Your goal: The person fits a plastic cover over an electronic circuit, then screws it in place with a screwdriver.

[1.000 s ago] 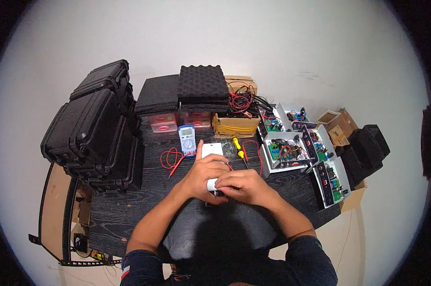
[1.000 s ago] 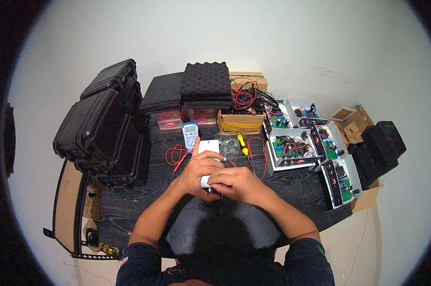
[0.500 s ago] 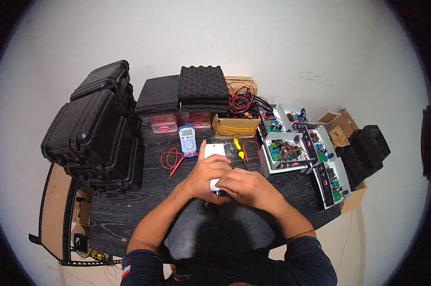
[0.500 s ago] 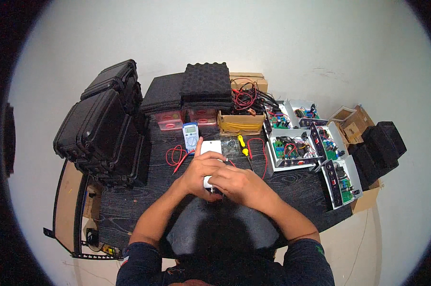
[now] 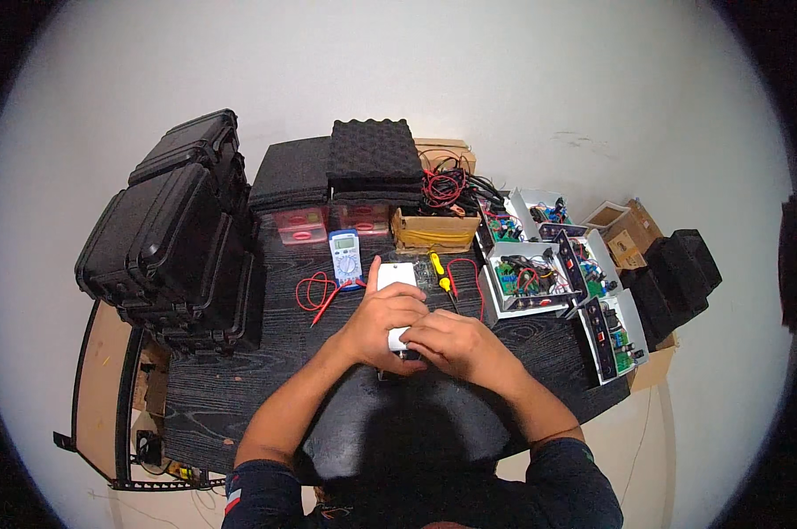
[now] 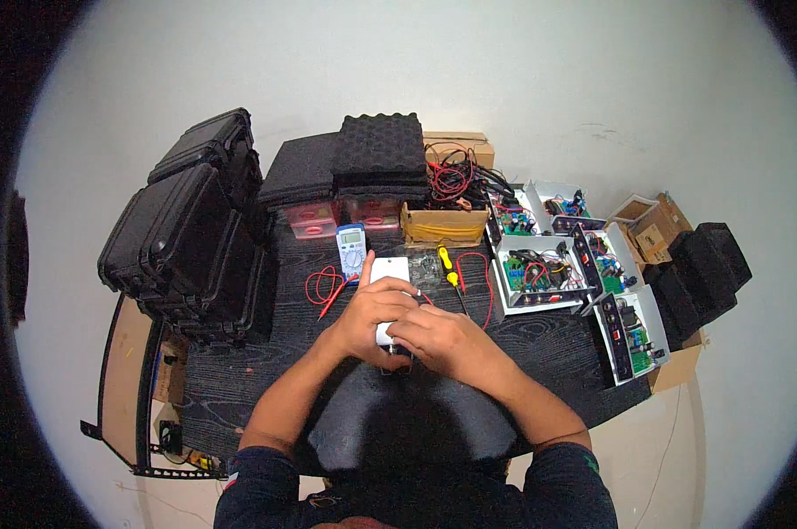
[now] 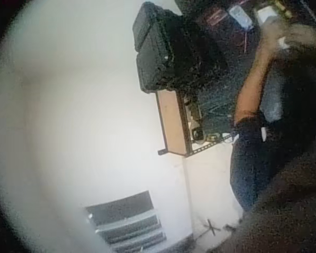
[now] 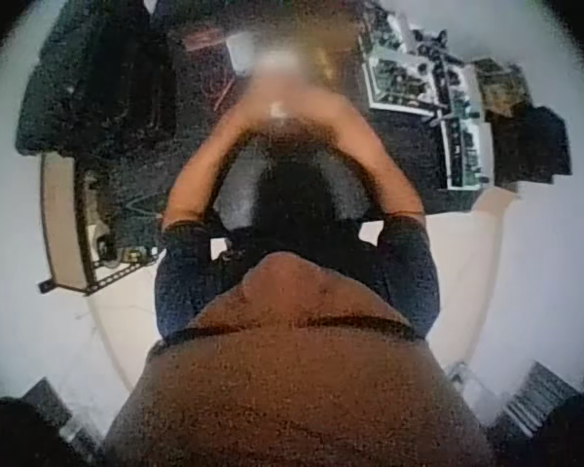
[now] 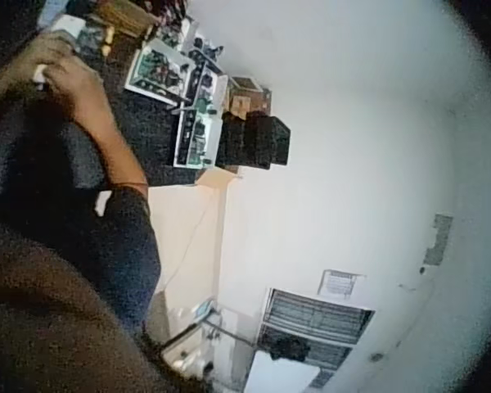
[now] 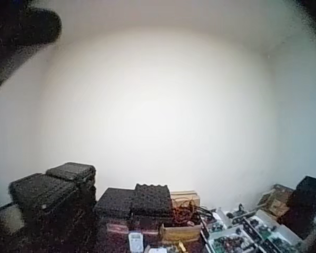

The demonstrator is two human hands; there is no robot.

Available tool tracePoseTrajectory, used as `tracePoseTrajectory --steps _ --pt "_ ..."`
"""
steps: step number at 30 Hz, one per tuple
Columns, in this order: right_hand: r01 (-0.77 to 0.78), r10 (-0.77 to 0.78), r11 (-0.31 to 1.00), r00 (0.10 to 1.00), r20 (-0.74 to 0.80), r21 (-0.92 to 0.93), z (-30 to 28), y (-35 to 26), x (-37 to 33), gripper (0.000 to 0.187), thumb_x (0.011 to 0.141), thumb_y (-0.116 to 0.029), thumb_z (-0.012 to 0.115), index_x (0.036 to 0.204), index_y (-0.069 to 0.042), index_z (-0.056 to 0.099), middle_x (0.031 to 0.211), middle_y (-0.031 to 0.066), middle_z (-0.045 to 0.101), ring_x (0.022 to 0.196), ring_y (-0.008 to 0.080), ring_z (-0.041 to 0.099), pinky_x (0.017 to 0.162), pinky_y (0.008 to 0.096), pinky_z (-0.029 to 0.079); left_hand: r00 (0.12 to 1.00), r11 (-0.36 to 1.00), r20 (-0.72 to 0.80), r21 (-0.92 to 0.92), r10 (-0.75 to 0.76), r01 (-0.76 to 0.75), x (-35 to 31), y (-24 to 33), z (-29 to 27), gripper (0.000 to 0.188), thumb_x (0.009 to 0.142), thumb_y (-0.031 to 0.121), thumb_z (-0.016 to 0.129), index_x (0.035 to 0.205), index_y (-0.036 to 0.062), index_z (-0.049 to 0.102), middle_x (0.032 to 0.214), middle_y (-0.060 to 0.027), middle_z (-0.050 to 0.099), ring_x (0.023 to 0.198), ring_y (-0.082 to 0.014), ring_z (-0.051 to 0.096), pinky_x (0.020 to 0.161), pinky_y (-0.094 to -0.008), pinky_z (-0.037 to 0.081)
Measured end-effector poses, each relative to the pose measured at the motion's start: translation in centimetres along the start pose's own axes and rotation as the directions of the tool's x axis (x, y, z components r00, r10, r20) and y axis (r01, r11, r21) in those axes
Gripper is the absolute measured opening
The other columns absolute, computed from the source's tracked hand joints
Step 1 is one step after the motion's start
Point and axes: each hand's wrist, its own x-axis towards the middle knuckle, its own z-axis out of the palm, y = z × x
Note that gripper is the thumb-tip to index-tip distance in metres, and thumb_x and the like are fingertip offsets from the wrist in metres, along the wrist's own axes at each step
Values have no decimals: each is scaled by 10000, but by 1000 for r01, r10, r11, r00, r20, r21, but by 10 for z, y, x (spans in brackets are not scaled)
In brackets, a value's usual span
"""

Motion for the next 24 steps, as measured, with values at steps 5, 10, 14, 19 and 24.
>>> tracePoseTrajectory --steps 5,10,14,19,24 --pt "9 -9 1000 1000 -12 13 0 -2 2 161 876 -55 761 1024 -57 697 963 95 698 899 311 698 789 411 565 1000 1000 5 6 -10 9 0 -2 2 568 480 414 943 970 164 801 1045 30 745 1198 -214 662 1230 -747 -63" --pt "-22 21 995 1000 14 101 -7 -6 3 174 864 -25 765 1023 -54 701 967 100 696 897 316 692 791 406 563 1000 1000 5 -9 -27 27 1 -2 3 566 484 407 949 977 173 801 1048 34 747 1203 -211 658 1229 -751 -58" --pt "12 -8 991 1000 -29 132 -5 -4 4 188 860 -15 767 1033 -54 707 978 104 702 903 317 692 799 408 564 1000 1000 6 9 7 -7 3 -4 6 586 482 415 956 995 179 799 1062 34 750 1202 -212 659 1228 -752 -50" --pt "-23 26 993 999 -24 112 -5 -4 2 199 858 -31 776 1044 -53 709 987 114 710 903 324 701 812 411 566 1000 1000 22 21 2 -2 4 -3 6 595 490 425 958 1005 176 796 1071 29 751 1200 -216 660 1224 -757 -50" --pt "-87 88 995 996 -16 48 -7 -4 -3 189 857 -70 795 1014 -49 694 946 124 694 864 329 699 779 417 564 1000 1000 25 3 -5 5 8 0 7 589 492 422 954 997 166 791 1075 22 752 1205 -224 661 1217 -766 -51"
